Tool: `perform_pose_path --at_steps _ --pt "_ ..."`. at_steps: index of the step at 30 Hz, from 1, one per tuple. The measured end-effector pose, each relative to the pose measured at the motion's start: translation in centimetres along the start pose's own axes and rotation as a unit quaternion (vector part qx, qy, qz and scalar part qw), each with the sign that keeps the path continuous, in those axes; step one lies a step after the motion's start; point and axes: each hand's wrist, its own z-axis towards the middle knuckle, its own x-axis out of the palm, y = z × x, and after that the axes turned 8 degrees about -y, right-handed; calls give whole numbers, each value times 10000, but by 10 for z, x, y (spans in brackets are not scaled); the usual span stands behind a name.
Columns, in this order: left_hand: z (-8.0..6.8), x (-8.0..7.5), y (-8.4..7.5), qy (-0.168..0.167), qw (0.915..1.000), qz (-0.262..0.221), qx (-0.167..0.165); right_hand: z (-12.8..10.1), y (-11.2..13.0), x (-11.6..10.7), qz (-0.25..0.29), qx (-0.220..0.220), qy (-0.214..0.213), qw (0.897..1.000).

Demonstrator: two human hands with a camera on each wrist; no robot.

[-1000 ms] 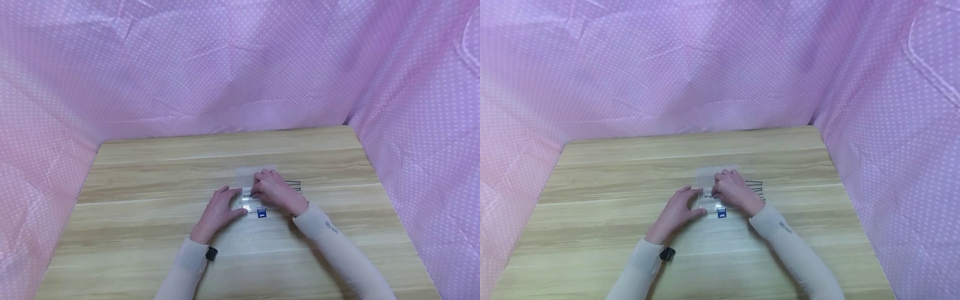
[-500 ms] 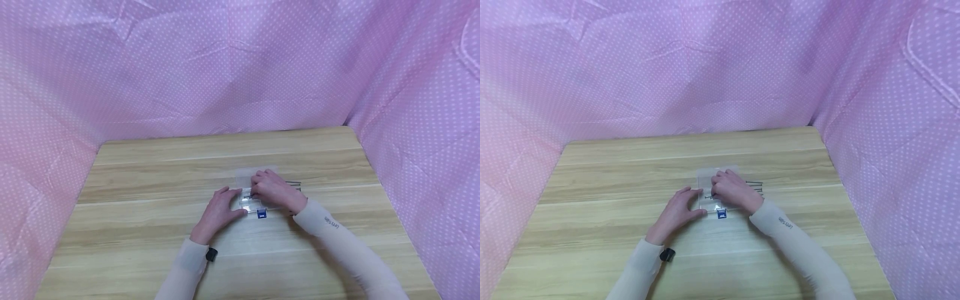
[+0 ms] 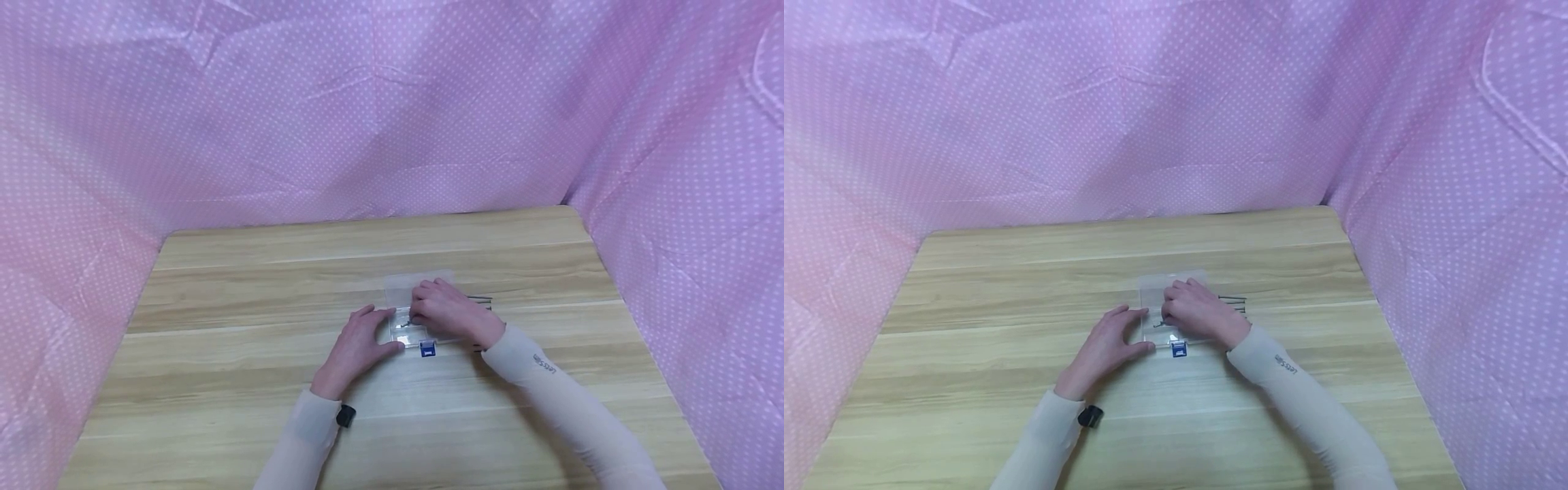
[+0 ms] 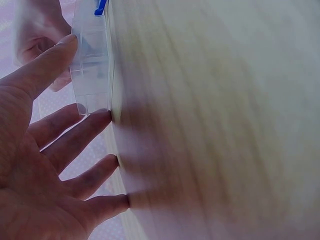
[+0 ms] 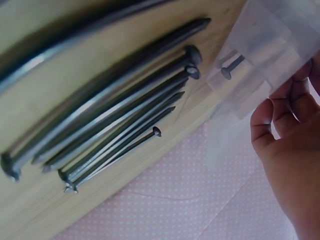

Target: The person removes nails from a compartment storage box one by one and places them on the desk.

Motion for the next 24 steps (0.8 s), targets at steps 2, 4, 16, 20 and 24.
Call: perform_pose_path --at_steps 2,4,16,20,24 --pt "0 0 0 1 10000 6 -9 -1 0 0 79 46 24 10000" --pt "0 0 -1 -4 10000 5 3 -1 0 0 128 97 41 9999" --pt "-1 1 -1 30 10000 30 -26 -4 1 -1 318 282 130 9990" --pt "0 1 -1 56 9999 28 -102 -6 0 -1 302 247 120 9992" --pt "0 1 -1 70 9998 14 -182 -7 0 0 326 232 84 9992"
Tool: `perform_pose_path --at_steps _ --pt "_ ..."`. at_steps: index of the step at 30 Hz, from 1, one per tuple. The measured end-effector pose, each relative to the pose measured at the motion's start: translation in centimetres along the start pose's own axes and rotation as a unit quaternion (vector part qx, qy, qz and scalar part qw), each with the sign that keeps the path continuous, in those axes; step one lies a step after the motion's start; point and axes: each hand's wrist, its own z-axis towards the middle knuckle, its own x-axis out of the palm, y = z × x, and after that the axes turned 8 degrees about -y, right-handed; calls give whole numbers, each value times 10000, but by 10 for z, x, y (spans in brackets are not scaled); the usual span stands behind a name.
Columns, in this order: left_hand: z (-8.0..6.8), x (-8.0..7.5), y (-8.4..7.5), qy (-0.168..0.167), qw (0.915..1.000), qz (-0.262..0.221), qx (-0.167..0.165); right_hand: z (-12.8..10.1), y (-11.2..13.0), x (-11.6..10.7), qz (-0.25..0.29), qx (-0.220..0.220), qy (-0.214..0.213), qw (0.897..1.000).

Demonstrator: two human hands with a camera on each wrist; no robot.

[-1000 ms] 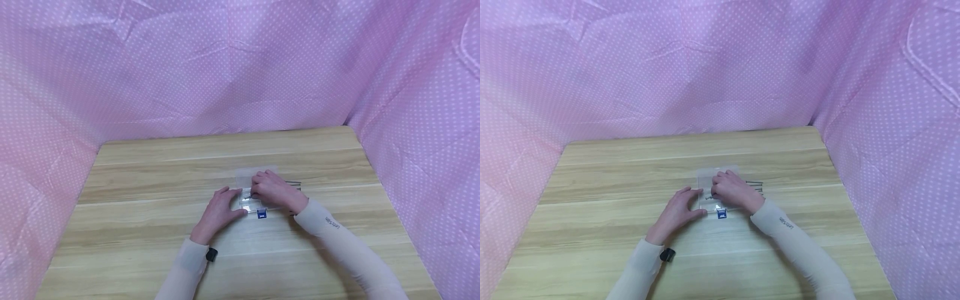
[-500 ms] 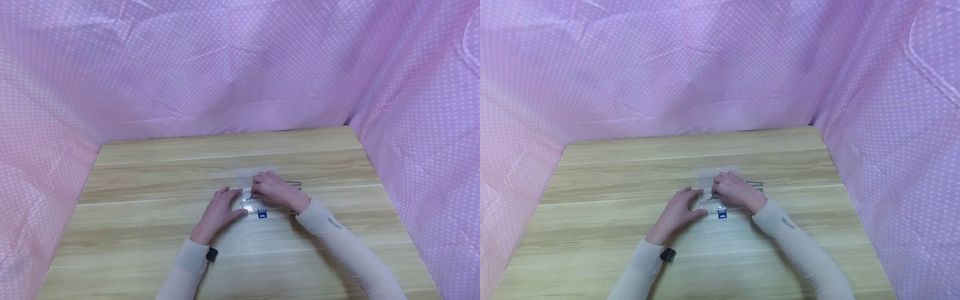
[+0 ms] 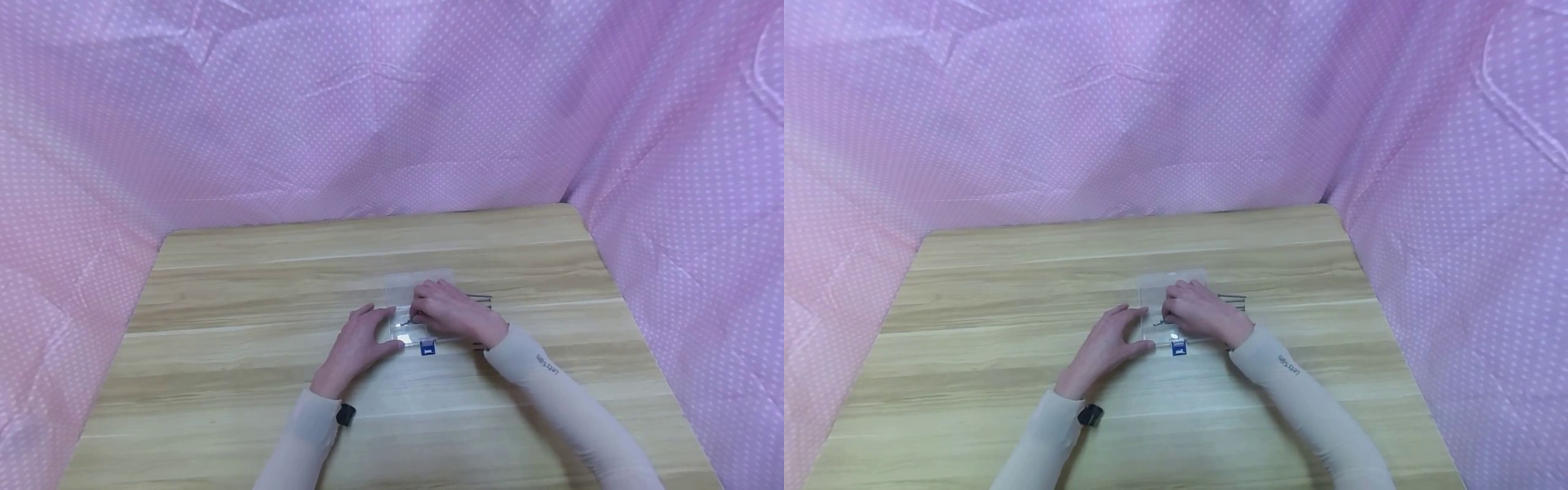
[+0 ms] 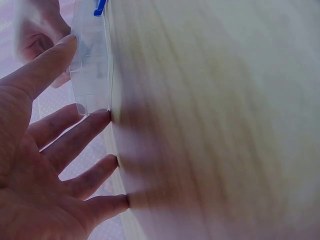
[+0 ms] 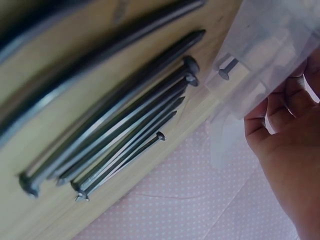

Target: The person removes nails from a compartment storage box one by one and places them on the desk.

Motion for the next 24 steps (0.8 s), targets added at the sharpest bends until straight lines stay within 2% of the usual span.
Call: perform_pose_path --at_steps 24 --pt "0 -1 0 -37 10000 -34 30 -6 2 -7 308 -21 -393 9988"
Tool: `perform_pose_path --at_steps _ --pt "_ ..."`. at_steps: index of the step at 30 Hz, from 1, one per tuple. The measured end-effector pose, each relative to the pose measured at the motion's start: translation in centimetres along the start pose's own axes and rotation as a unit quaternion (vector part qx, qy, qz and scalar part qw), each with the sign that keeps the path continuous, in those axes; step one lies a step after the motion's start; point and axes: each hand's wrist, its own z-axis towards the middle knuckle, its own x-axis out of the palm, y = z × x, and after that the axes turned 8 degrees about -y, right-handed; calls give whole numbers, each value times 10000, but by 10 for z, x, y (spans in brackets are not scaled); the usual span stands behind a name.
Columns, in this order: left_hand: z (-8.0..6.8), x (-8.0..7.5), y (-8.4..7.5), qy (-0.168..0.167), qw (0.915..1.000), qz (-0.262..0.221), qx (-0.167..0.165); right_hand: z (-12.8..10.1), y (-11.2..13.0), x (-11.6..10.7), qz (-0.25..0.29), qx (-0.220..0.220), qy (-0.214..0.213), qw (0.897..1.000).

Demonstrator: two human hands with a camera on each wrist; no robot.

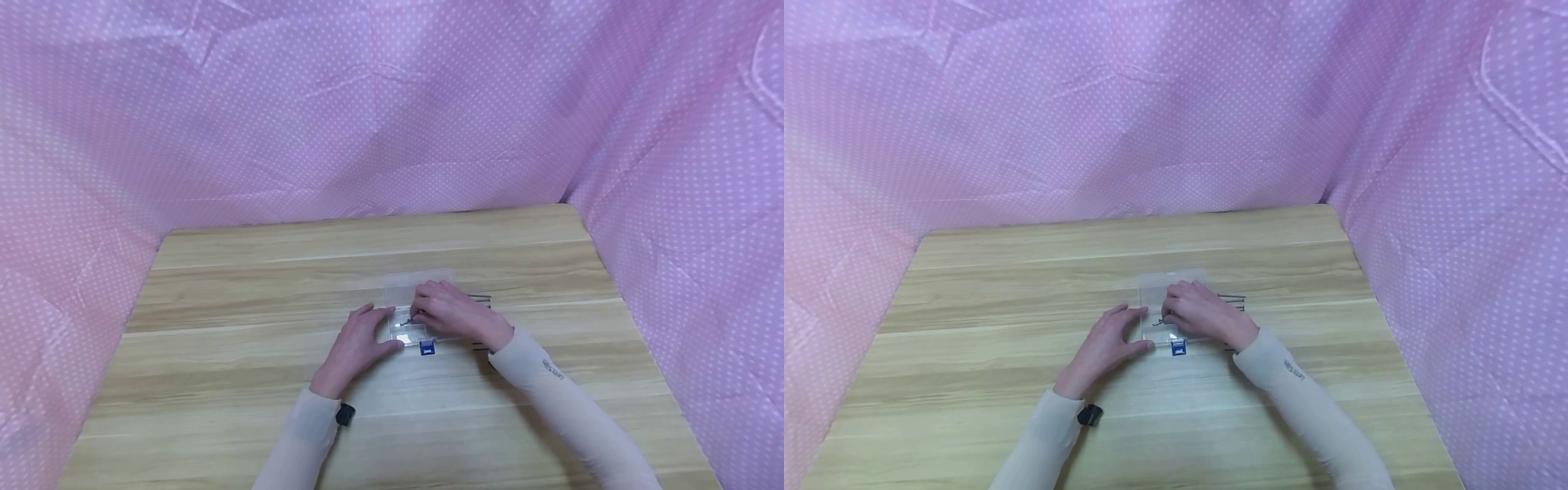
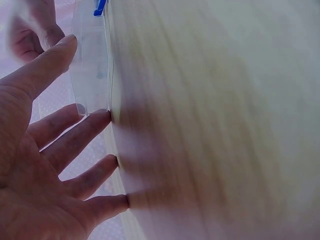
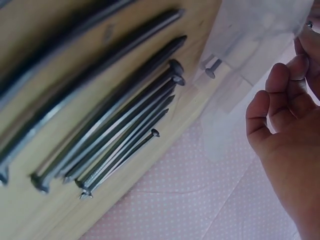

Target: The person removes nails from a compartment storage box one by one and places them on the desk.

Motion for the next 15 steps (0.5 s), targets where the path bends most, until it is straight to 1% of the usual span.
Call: perform_pose_path --at_steps 6,11,15 --pt "0 0 1 -36 10000 -3 44 -2 1 -3 112 -51 -238 9996" --pt "-1 0 2 -60 10000 -3 77 -4 2 -5 177 -6 -370 9992" --pt "-1 0 2 -66 9999 3 87 -6 2 -8 114 -29 -480 9988"
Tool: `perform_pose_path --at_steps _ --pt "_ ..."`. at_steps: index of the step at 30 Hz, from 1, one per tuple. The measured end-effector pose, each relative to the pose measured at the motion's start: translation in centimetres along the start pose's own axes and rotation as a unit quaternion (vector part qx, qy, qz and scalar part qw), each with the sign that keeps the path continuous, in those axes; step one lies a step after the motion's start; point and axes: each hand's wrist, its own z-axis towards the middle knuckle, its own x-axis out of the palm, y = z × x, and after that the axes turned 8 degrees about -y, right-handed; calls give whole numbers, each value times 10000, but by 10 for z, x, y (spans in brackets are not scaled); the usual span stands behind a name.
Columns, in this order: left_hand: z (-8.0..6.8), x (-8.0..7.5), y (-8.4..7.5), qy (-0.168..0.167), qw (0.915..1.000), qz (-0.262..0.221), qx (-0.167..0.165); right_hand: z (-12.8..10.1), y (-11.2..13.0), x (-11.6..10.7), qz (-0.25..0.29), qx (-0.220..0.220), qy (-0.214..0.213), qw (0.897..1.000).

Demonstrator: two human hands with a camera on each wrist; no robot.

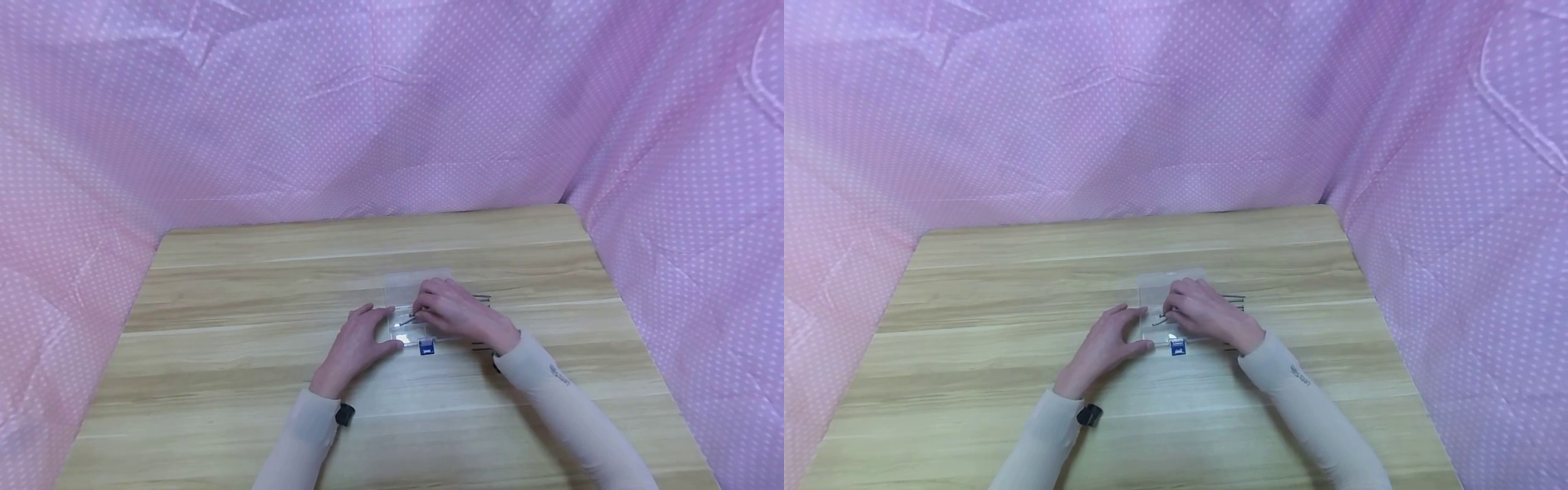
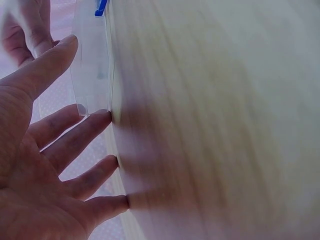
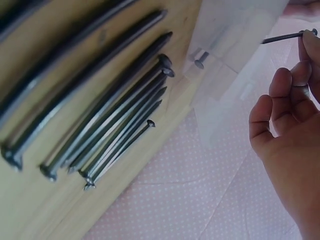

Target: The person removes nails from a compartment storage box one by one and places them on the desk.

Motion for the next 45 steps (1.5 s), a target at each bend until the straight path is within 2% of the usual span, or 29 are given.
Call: perform_pose_path --at_steps 16,27,39,45 --pt "1 -1 1 40 10000 39 21 -8 2 -18 342 223 -317 9987" --pt "2 -1 -1 65 9999 21 -127 -20 1 -26 353 510 -537 9966" --pt "2 -2 -1 63 10000 57 -50 -37 -7 -30 189 479 -793 9955" --pt "3 -1 -1 97 9999 46 -87 -46 -14 -33 187 600 -974 9933"
